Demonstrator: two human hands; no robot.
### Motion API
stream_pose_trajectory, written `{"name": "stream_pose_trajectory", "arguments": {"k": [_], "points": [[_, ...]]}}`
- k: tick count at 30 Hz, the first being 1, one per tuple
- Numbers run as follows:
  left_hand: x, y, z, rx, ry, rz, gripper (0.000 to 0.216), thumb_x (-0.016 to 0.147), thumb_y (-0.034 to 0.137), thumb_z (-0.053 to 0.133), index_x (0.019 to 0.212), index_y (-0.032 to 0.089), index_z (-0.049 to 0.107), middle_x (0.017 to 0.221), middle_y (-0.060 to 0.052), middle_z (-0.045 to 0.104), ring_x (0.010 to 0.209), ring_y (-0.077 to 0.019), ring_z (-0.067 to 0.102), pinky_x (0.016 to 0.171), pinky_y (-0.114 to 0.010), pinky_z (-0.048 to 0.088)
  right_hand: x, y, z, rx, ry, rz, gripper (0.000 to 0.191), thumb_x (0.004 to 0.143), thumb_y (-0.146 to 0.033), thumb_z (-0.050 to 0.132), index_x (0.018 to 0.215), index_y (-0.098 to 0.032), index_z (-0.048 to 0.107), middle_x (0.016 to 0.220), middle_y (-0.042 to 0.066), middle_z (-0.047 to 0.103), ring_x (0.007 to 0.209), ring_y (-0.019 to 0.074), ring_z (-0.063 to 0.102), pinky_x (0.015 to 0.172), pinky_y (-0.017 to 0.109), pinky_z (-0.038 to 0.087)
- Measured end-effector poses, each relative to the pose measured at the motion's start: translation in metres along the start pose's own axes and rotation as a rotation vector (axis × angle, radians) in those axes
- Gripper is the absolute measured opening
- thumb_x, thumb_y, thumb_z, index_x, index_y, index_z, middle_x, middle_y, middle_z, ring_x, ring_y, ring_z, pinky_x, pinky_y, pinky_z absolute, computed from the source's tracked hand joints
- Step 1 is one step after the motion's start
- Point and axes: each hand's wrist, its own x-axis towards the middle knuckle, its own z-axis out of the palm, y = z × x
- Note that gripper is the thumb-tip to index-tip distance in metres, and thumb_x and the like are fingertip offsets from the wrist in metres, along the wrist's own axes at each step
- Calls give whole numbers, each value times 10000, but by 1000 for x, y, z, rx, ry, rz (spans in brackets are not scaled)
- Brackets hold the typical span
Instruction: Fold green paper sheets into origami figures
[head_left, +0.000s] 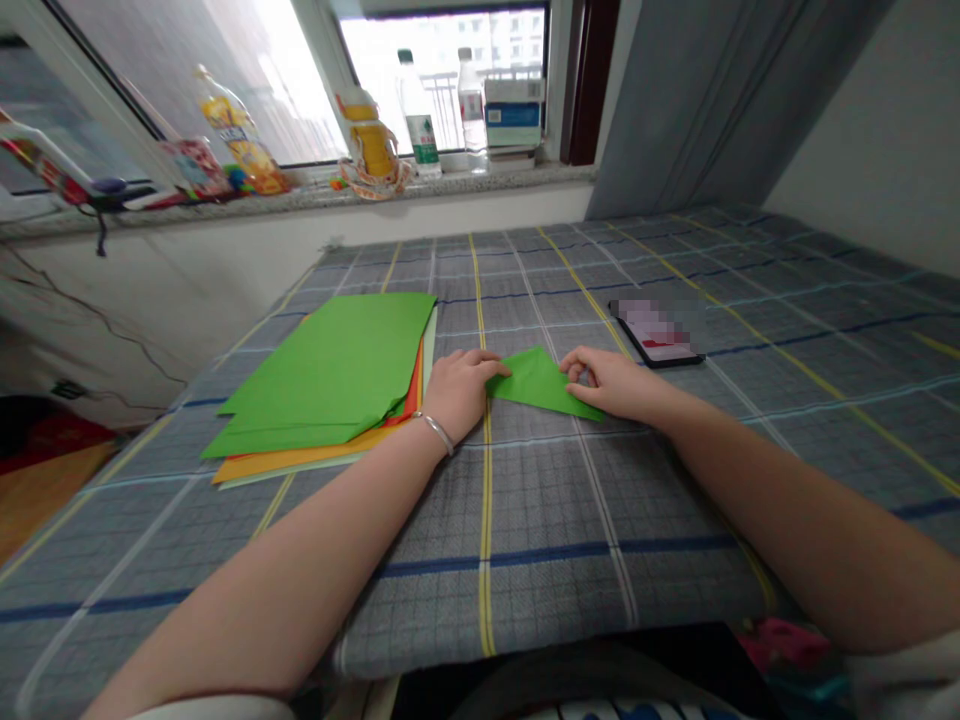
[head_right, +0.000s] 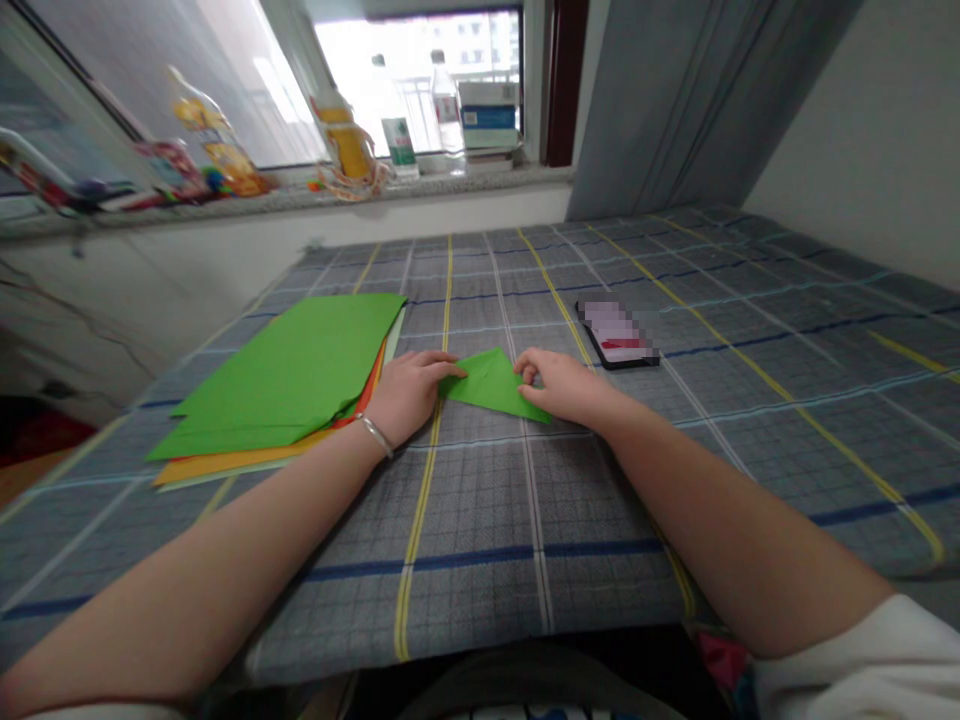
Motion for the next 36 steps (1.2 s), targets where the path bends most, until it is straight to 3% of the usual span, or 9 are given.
{"name": "stream_pose_trajectory", "arguments": {"k": [7,12,14,17,22,25,29,33,36], "points": [[2,1,1,46,0,72,349,882,129,505,1086,311,722,1412,-31,521,1122,-258,557,941,-469,447,4,-1,4,151,0,198,209,802,-191,643,993,-201,559,828,20,662,699,150,602,615,267,428],[1,3,2,-21,-150,259,364,937,329,526,1285,256,606,1392,-66,550,1201,-264,519,1029,-479,400,2,-4,3,139,-5,213,182,798,-186,648,951,-205,552,805,16,661,697,150,607,614,265,428],[1,4,2,-18,-190,325,431,925,403,551,1333,265,559,1418,-63,529,1262,-285,480,1084,-540,331,2,-5,2,133,-9,207,168,801,-190,641,941,-208,551,803,15,661,698,151,607,616,265,430],[1,6,0,46,-202,385,385,956,363,511,1337,331,543,1415,-25,538,1298,-290,462,1103,-618,260,2,-5,1,133,-20,192,149,798,-184,631,922,-208,551,794,13,661,694,149,605,618,262,431],[1,14,-6,145,-109,480,336,981,244,466,1277,328,600,1411,-12,544,1275,-236,500,1059,-476,389,0,-4,2,191,-79,124,118,800,-203,609,911,-207,570,745,0,657,636,140,602,584,255,432],[1,18,-7,214,-43,444,309,963,244,507,1230,334,635,1402,-21,545,1256,-248,509,1026,-453,425,-2,-6,2,193,-111,90,124,824,-247,590,928,-194,631,697,0,658,597,138,595,569,259,428],[0,18,-3,233,-102,302,342,954,210,510,1268,300,612,1234,-60,638,1075,-219,615,895,-377,510,-5,-14,-2,102,-99,40,188,830,-270,589,936,-186,720,722,22,688,652,149,608,595,260,424],[-1,20,-1,229,-88,139,325,954,256,509,1262,261,613,1220,-80,640,1005,-233,654,860,-406,535,-6,-19,-5,32,-107,-42,216,822,-255,592,958,-195,750,770,21,707,663,144,600,607,256,418],[-2,20,0,169,-94,125,329,956,246,495,1263,219,609,1228,-102,630,990,-224,664,857,-397,551,-7,-20,-5,-3,-112,-70,221,797,-235,620,974,-208,750,786,14,709,666,142,601,613,250,420]]}}
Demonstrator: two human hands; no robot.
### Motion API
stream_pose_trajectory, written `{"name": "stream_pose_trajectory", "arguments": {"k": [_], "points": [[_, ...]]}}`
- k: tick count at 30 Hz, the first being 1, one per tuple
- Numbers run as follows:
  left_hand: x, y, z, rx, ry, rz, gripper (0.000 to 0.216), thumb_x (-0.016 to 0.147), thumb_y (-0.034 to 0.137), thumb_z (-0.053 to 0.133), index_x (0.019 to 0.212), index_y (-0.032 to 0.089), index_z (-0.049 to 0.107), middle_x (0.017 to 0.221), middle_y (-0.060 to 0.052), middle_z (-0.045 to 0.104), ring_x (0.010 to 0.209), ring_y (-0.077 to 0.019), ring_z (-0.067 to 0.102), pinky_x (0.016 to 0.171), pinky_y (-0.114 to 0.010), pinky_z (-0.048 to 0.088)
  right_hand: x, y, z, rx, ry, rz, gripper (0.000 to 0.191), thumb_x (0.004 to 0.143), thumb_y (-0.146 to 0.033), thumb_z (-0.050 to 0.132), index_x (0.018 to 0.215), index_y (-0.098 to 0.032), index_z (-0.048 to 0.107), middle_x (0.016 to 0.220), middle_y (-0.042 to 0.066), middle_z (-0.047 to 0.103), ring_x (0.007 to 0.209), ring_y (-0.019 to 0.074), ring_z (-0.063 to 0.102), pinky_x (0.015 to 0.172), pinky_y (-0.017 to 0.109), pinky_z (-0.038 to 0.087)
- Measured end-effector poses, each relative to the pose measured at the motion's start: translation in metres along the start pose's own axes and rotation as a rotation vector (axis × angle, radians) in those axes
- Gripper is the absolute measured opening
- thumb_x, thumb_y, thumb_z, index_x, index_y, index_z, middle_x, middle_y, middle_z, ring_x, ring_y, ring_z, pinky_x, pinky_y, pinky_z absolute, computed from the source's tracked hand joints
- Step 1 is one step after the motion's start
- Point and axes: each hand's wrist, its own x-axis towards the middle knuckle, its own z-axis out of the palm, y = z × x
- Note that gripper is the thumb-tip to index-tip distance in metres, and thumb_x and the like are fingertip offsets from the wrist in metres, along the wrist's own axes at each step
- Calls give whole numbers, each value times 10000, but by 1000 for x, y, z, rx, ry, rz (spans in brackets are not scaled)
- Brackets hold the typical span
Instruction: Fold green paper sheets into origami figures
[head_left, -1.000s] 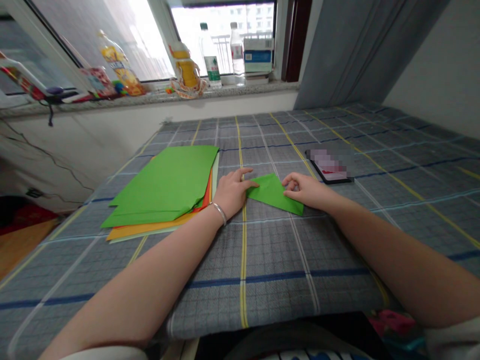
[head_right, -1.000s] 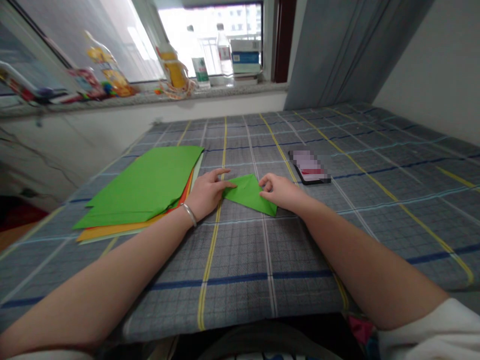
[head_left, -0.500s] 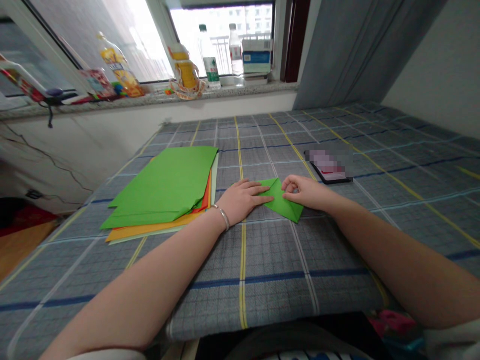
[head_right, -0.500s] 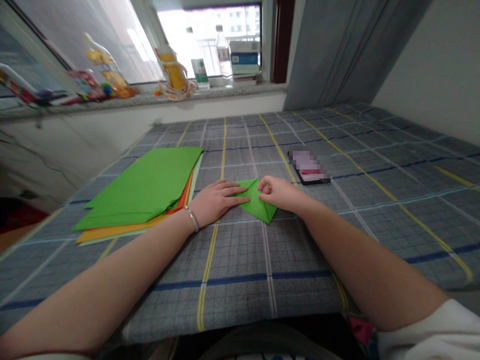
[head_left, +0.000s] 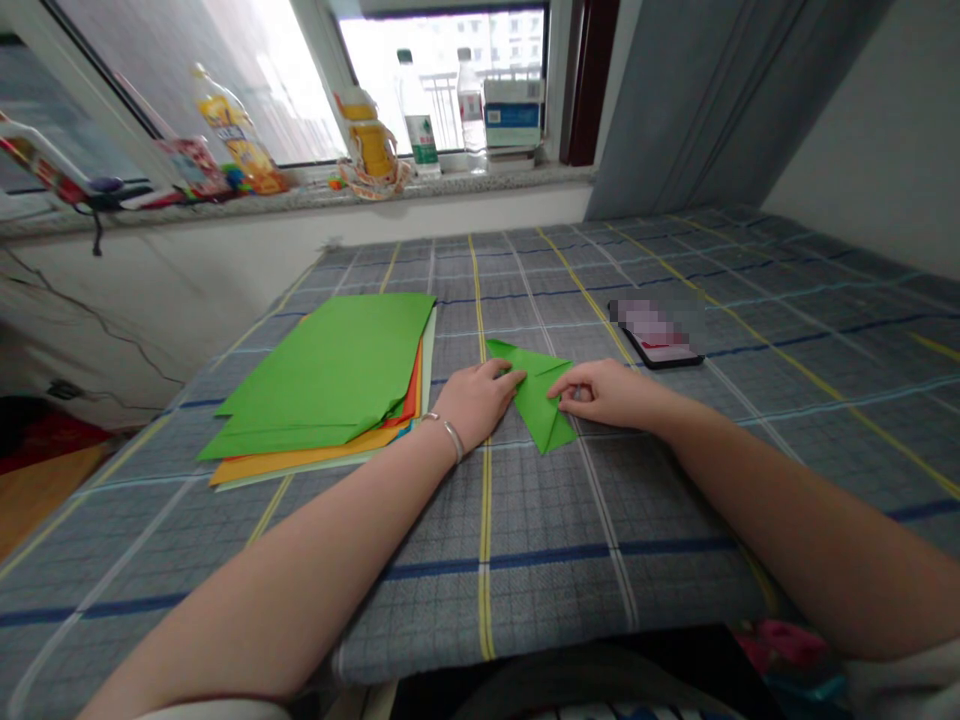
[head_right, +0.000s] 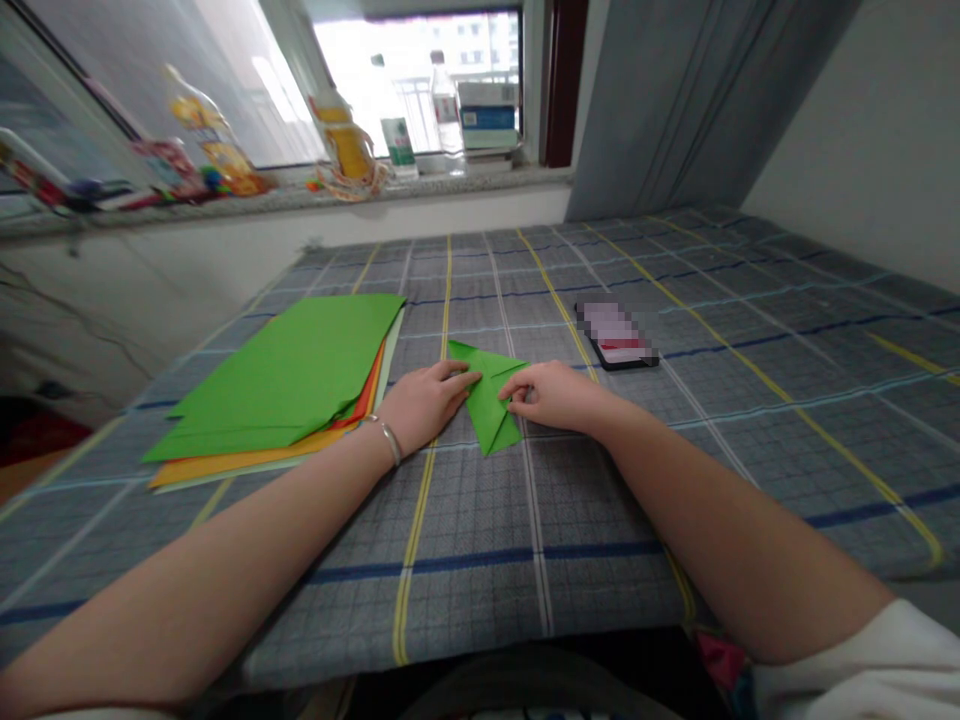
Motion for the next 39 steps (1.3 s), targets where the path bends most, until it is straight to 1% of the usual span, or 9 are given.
{"name": "stream_pose_trajectory", "arguments": {"k": [7,10,13,16,21,26,29,33,39], "points": [[1,-5,7,-294,-9,165,369,941,218,448,1274,154,594,1381,-141,524,1220,-229,562,1043,-396,474,-2,4,1,-78,-33,-81,246,794,-211,620,1012,-253,725,771,-11,692,641,139,587,581,249,391],[3,-7,8,-338,-61,263,399,956,228,406,1326,165,540,1455,-123,467,1335,-226,460,1115,-427,399,-4,5,1,-162,-37,-115,235,807,-251,632,1025,-267,716,816,-6,695,677,149,593,591,256,388],[4,-7,7,-330,-127,309,426,966,226,378,1374,176,489,1512,-113,402,1391,-225,388,1154,-449,330,-5,3,1,-224,-4,-179,232,821,-236,619,1031,-255,714,935,21,708,777,173,621,669,275,429],[4,-6,5,-286,-175,294,452,977,272,376,1417,192,439,1545,-123,343,1417,-254,342,1157,-488,295,-5,0,2,-245,9,-272,204,830,-215,607,999,-237,720,1035,49,698,906,199,636,777,303,465],[-2,-7,3,-207,-253,229,567,967,447,412,1481,217,344,1568,-141,284,1448,-337,248,1141,-570,242,-5,-2,5,-224,22,-415,179,818,-196,640,969,-235,728,1067,74,682,1045,228,605,924,371,457],[-7,-10,-2,-219,-337,220,737,887,586,506,1501,234,300,1593,-166,192,1461,-388,169,1129,-610,208,-6,0,4,-208,-4,-503,222,802,-194,677,1007,-264,728,1103,56,681,1051,222,601,945,388,446],[-9,-12,-5,-250,-321,226,782,839,606,565,1491,247,326,1565,-176,255,1428,-393,249,1118,-605,242,-6,0,2,-207,-1,-501,200,822,-218,668,1006,-266,731,1096,56,687,1031,226,610,923,392,455],[-12,-14,-7,-318,-254,272,728,823,534,624,1453,245,404,1472,-170,391,1351,-351,381,1107,-549,313,-6,-1,2,-196,3,-491,189,822,-217,659,989,-263,734,1079,57,694,1021,226,618,914,385,462],[-6,-16,3,-413,-227,278,613,876,424,587,1437,251,410,1506,-152,389,1390,-327,359,1111,-602,279,-6,-2,2,-189,15,-502,196,803,-203,656,979,-251,727,1075,58,694,1022,218,620,930,375,454]]}}
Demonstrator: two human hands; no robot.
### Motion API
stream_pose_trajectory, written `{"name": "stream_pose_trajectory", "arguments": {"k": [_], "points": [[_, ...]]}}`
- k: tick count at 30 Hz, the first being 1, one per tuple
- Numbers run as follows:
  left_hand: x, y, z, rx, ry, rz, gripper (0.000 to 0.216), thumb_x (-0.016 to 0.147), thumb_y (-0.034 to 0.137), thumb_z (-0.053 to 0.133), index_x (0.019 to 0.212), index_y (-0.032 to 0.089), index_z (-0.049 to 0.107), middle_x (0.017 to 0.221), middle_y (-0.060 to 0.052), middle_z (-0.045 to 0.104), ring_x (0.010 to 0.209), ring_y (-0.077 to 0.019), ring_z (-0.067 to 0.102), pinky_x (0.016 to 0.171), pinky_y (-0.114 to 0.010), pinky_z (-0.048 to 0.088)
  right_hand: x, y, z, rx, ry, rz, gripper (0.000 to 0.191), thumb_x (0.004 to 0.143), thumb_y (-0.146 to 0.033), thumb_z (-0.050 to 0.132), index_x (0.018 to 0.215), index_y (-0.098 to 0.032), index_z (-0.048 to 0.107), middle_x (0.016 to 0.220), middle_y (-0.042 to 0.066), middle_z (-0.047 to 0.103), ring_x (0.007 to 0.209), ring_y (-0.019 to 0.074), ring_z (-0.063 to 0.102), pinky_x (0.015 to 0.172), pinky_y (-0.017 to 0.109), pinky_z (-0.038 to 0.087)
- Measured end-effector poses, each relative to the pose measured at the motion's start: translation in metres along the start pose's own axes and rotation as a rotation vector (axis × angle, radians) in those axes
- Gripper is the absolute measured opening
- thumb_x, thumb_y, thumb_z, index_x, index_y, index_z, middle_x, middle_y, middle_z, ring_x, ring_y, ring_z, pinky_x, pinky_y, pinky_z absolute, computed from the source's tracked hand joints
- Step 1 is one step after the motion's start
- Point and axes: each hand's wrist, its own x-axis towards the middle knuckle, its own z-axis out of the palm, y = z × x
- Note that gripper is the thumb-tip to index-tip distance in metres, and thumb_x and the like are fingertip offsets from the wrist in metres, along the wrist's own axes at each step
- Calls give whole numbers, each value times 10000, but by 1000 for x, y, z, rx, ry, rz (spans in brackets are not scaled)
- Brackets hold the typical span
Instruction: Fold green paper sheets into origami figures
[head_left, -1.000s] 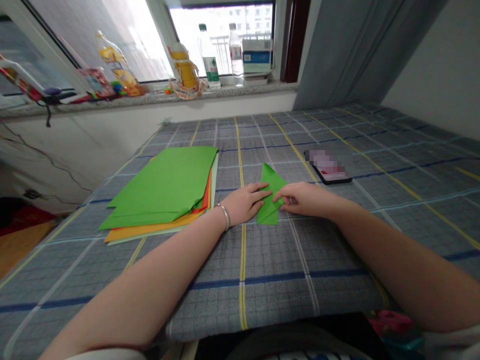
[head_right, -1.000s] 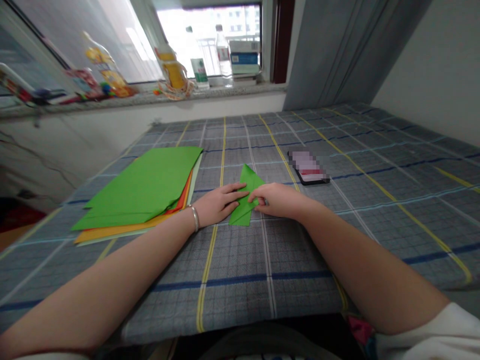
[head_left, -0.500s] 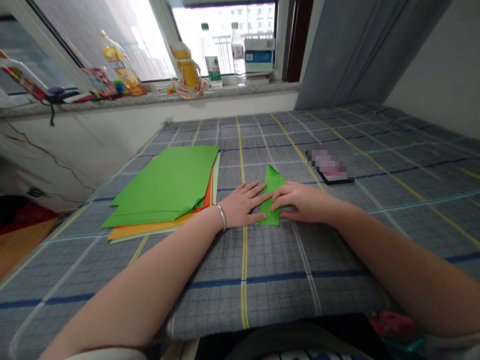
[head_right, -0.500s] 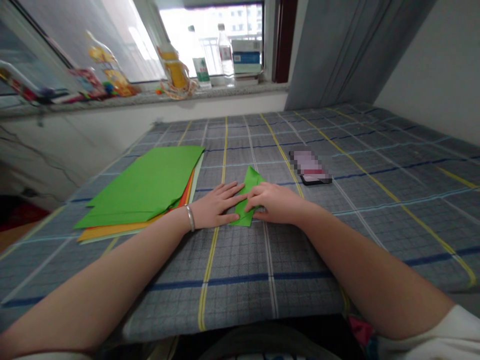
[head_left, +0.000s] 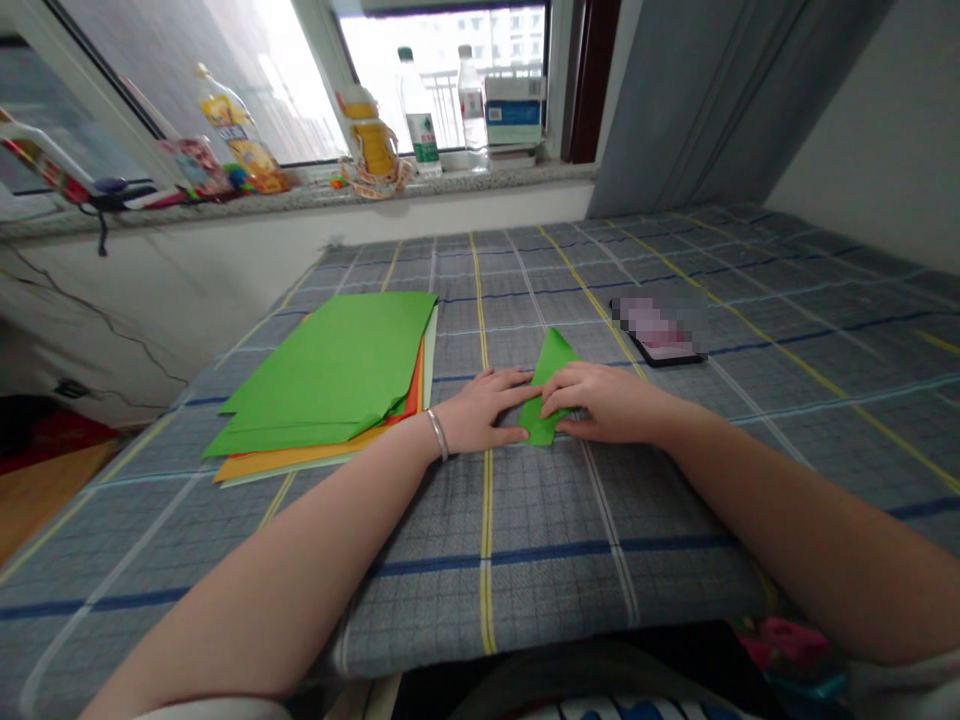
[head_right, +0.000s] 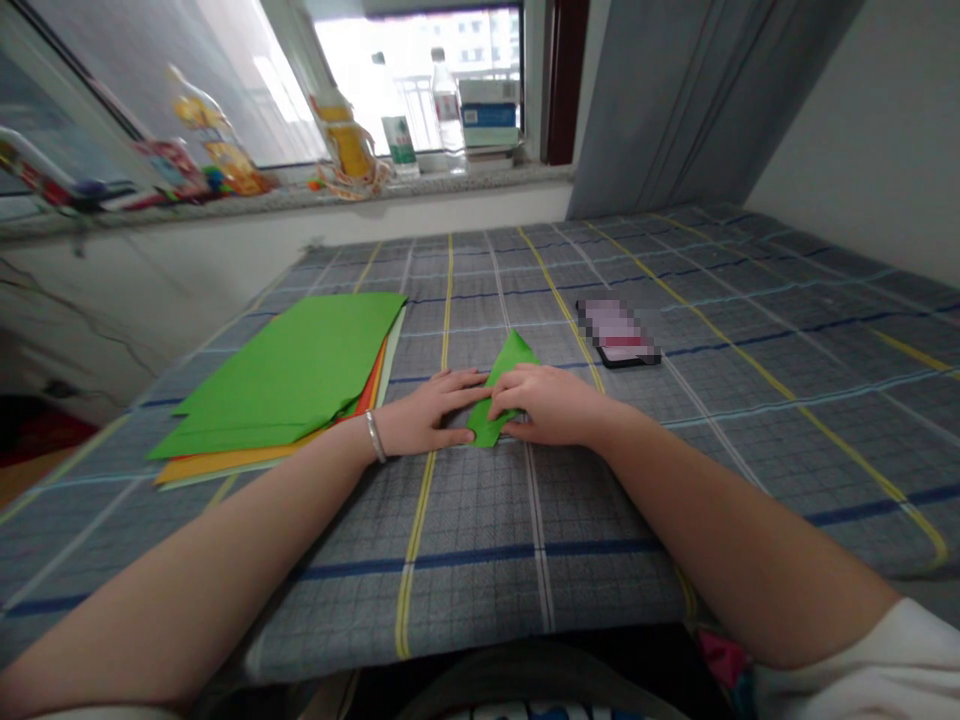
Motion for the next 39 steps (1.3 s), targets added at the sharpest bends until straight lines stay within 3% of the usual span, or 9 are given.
{"name": "stream_pose_trajectory", "arguments": {"k": [4,9,16,21,28,34,36,39], "points": [[4,0,1,-9,-2,-25,518,928,344,503,1428,235,421,1511,-131,399,1406,-296,352,1126,-589,266,2,-4,1,-23,-7,4,186,834,-194,601,971,-235,719,1060,62,694,1007,213,619,922,368,453],[4,2,1,29,-7,-25,532,912,362,524,1423,255,425,1528,-123,374,1412,-302,339,1119,-602,266,6,-9,7,-42,8,59,109,846,-240,607,906,-216,695,1004,73,679,980,222,606,853,352,454],[5,2,-4,21,-128,-72,690,867,339,579,1493,279,296,1580,-97,269,1464,-322,216,1133,-629,199,14,-13,17,-109,13,183,114,867,-245,585,771,-194,619,854,47,659,825,192,567,764,324,382],[6,8,-8,20,-189,-135,666,881,287,521,1500,259,278,1591,-83,237,1477,-305,175,1154,-605,170,16,-13,21,-147,1,231,109,840,-232,604,740,-189,594,809,43,639,799,191,539,746,320,353],[4,23,0,69,-44,-173,527,928,435,474,1400,206,419,1545,-113,348,1440,-305,276,1147,-599,198,16,-16,21,-172,-9,221,111,864,-219,544,768,-187,589,839,57,634,818,197,532,771,330,366],[3,20,1,31,-37,-154,544,898,413,547,1375,194,406,1524,-138,367,1430,-321,288,1129,-625,214,15,-18,22,-207,2,251,110,866,-237,536,784,-184,588,892,78,624,875,223,529,831,368,374],[2,19,1,-7,28,-113,504,874,379,583,1316,182,441,1479,-161,409,1398,-322,336,1115,-617,250,14,-17,22,-198,18,260,82,856,-227,541,799,-188,585,923,81,617,905,228,526,852,376,377],[0,20,0,-48,141,-12,379,828,285,627,1166,154,515,1330,-173,504,1276,-287,457,1078,-509,367,11,-14,24,-177,53,277,43,840,-213,542,853,-192,577,976,90,600,958,239,517,885,390,385]]}}
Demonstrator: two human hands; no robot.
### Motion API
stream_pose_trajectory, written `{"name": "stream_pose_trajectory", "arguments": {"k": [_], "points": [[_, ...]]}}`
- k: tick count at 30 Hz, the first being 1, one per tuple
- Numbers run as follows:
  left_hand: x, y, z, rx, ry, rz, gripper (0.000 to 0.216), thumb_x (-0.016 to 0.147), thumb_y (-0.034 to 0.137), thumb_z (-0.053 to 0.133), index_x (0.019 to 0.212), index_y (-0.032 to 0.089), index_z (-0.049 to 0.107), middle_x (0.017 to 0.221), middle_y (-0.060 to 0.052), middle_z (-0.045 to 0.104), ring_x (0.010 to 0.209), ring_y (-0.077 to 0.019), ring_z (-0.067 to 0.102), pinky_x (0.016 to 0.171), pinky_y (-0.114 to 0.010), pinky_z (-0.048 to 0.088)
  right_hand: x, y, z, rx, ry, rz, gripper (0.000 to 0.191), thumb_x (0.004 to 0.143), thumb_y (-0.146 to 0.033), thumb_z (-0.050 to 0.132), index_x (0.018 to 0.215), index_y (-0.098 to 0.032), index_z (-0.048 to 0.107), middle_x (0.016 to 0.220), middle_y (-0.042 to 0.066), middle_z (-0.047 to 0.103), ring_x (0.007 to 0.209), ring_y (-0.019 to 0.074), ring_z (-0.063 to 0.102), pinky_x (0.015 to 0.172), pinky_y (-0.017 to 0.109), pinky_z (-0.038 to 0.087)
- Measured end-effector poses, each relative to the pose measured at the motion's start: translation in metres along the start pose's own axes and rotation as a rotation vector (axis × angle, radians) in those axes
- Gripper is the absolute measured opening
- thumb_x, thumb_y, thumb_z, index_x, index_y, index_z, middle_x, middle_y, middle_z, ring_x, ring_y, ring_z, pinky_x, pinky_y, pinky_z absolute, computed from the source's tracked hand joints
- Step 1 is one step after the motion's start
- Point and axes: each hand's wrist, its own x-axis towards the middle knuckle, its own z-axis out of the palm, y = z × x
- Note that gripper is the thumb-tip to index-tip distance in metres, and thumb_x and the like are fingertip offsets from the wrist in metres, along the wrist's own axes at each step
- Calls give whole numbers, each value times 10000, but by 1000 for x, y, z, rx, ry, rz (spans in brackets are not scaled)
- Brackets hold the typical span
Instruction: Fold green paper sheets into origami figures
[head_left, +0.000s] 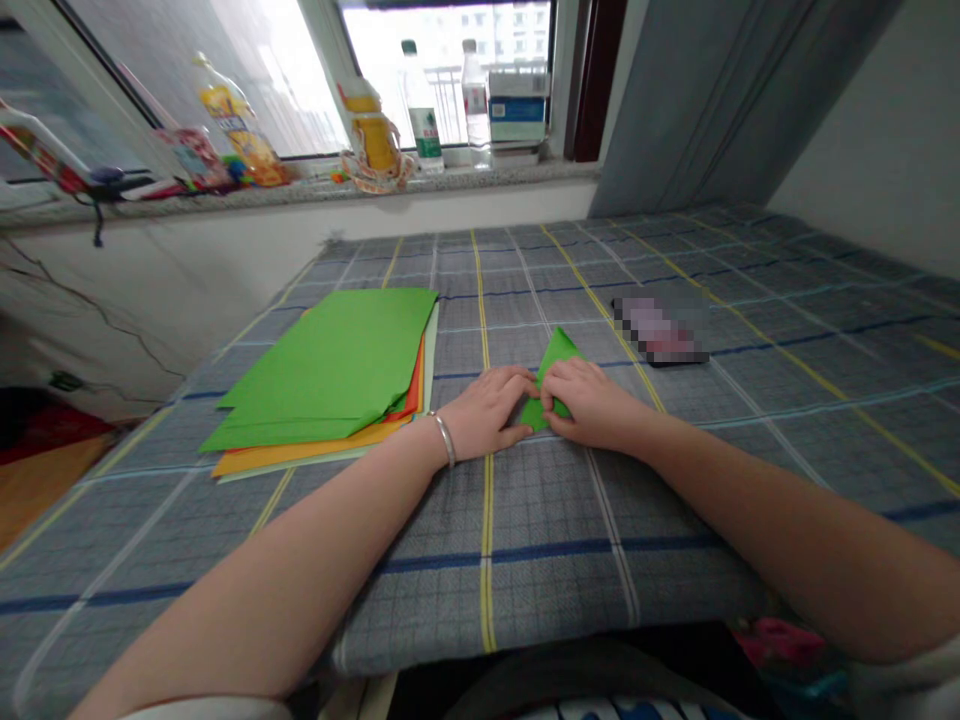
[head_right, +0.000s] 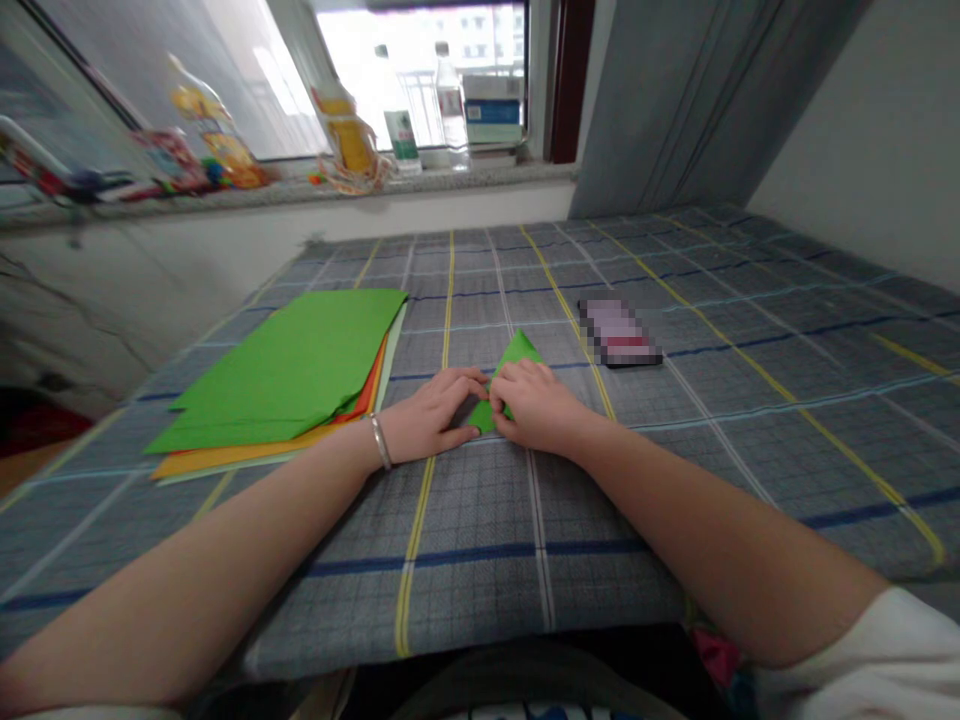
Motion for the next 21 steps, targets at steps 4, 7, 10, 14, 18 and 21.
{"name": "stream_pose_trajectory", "arguments": {"k": [4,7,10,14,18,21], "points": [[2,6,-4,34,-2,157,133,849,184,561,974,179,605,1122,-101,594,1088,-224,549,998,-407,448,-1,4,3,33,7,7,72,838,-237,547,889,-191,567,1017,100,581,1002,248,508,919,396,393],[3,7,-8,75,-36,211,151,872,176,531,963,188,651,1065,-81,629,1035,-212,573,979,-389,459,-1,5,5,61,4,13,79,832,-238,553,893,-191,571,1016,98,578,1011,245,511,930,393,399],[3,4,-12,61,-59,234,153,877,196,542,950,201,677,1066,-68,643,1027,-198,592,977,-366,463,0,6,5,87,-4,11,90,826,-231,557,906,-196,575,1037,96,578,1030,243,511,941,397,401],[2,2,-15,7,-100,214,116,835,160,573,825,195,682,1082,-62,638,1016,-183,610,969,-345,468,-1,7,5,90,-17,18,102,823,-223,557,919,-198,582,1054,97,573,1052,248,506,952,406,403],[0,4,-18,-11,-153,178,115,781,115,580,762,180,673,1132,-68,625,1019,-185,619,956,-340,475,-1,7,4,104,-18,16,101,821,-211,553,918,-204,580,1061,96,573,1071,251,499,966,414,401],[-1,6,-22,-16,-190,150,123,764,101,577,744,175,672,1175,-68,617,1016,-182,626,942,-328,482,-2,6,3,113,-23,24,112,815,-198,551,923,-202,582,1063,98,572,1072,250,500,971,413,402]]}}
